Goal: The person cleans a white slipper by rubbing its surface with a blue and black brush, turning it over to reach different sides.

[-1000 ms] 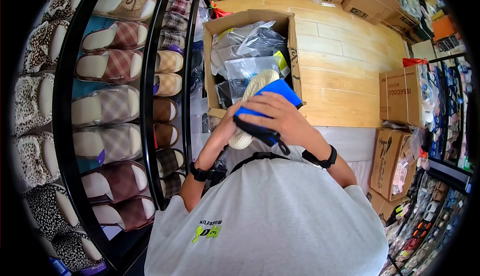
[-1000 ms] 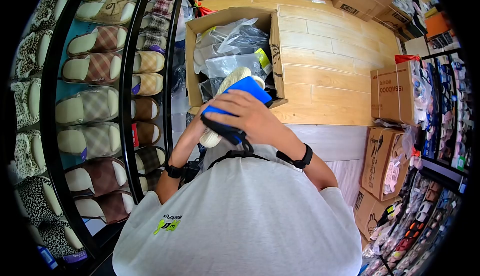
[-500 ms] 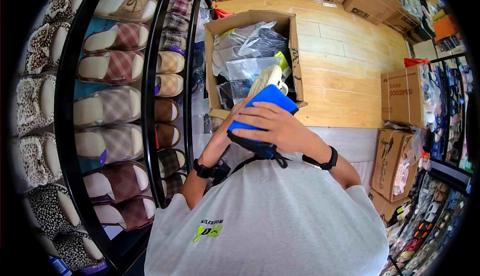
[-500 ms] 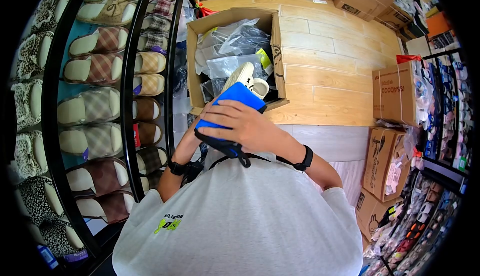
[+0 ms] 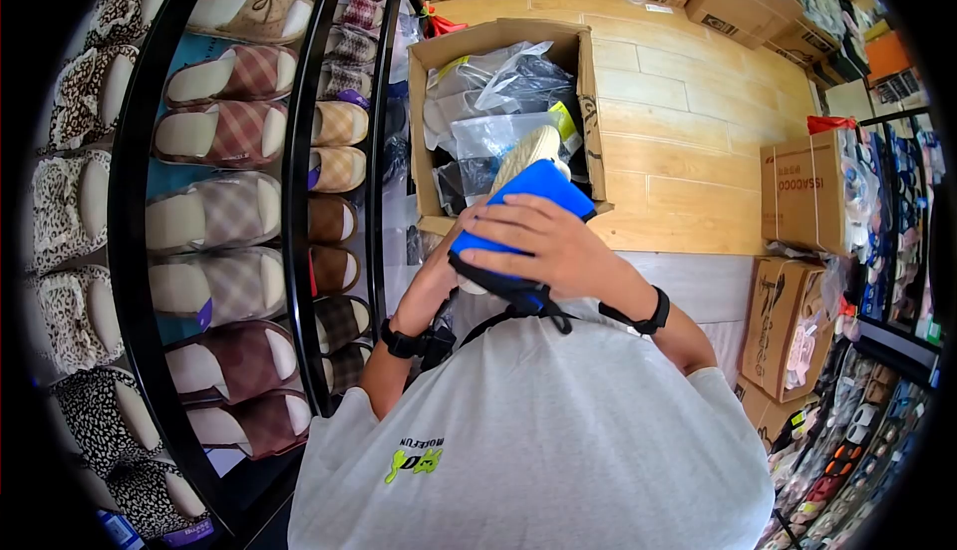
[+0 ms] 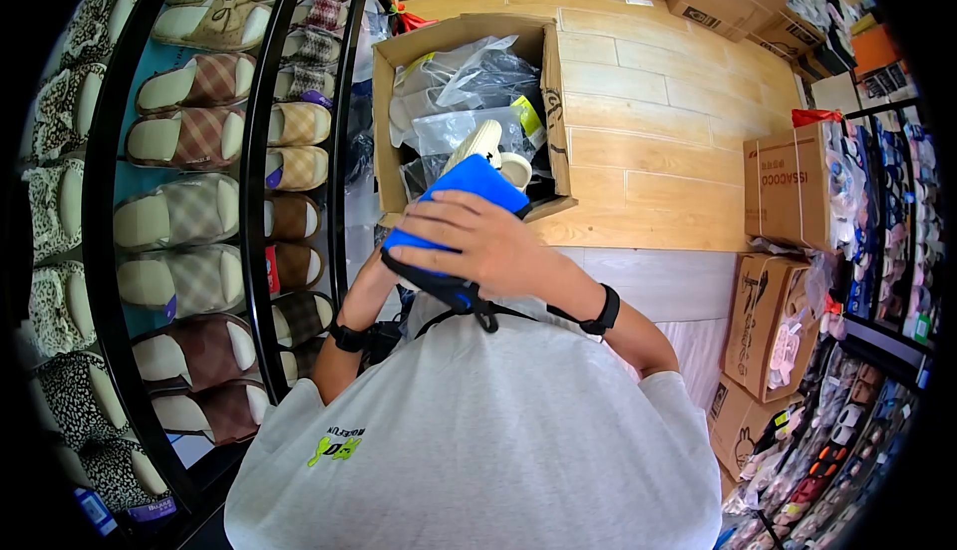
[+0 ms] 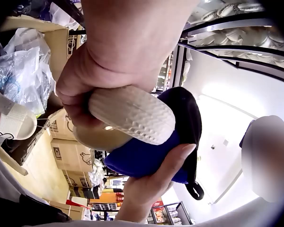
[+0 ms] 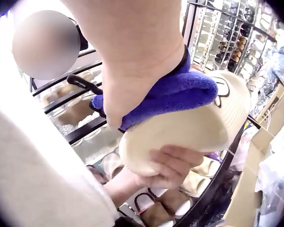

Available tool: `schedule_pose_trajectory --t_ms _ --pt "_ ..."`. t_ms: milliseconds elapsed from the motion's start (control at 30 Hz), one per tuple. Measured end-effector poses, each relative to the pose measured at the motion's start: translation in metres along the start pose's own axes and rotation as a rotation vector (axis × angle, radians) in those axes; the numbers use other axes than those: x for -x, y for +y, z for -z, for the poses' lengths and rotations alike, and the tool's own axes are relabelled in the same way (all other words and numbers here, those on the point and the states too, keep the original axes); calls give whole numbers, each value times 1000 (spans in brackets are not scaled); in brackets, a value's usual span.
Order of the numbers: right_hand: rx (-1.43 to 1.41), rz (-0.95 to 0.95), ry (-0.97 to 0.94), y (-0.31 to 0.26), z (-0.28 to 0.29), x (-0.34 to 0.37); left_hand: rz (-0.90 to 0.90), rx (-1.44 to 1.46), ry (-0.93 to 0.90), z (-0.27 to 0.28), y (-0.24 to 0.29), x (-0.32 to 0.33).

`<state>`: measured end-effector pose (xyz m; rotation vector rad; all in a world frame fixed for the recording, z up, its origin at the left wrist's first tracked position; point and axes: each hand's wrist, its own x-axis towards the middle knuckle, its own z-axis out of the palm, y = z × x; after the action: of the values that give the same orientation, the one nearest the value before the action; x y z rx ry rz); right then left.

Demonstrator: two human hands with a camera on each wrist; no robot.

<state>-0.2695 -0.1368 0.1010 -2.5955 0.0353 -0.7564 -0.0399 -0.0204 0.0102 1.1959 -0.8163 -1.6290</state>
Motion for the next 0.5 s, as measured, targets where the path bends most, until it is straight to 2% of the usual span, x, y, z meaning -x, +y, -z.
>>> schedule_pose_trajectory --t_ms 33,167,200,300,333,433,500 --pt "-53 -32 45 6 2 1 4 -5 -7 6 -5 1" --pt "102 -224 193 24 10 1 39 -13 -55 33 -35 -2" --pt "138 -235 202 25 9 0 38 -13 -54 22 -22 1" --pt "184 -189 181 13 4 -4 -41 7 40 -19 26 25" --pt "155 -160 160 5 3 -6 -155 -57 3 -24 33 31" --pt "155 -37 87 -6 -4 1 -116 -30 -9 -27 38 42" --pt "129 -39 70 -2 1 4 -167 -78 -45 -26 37 39"
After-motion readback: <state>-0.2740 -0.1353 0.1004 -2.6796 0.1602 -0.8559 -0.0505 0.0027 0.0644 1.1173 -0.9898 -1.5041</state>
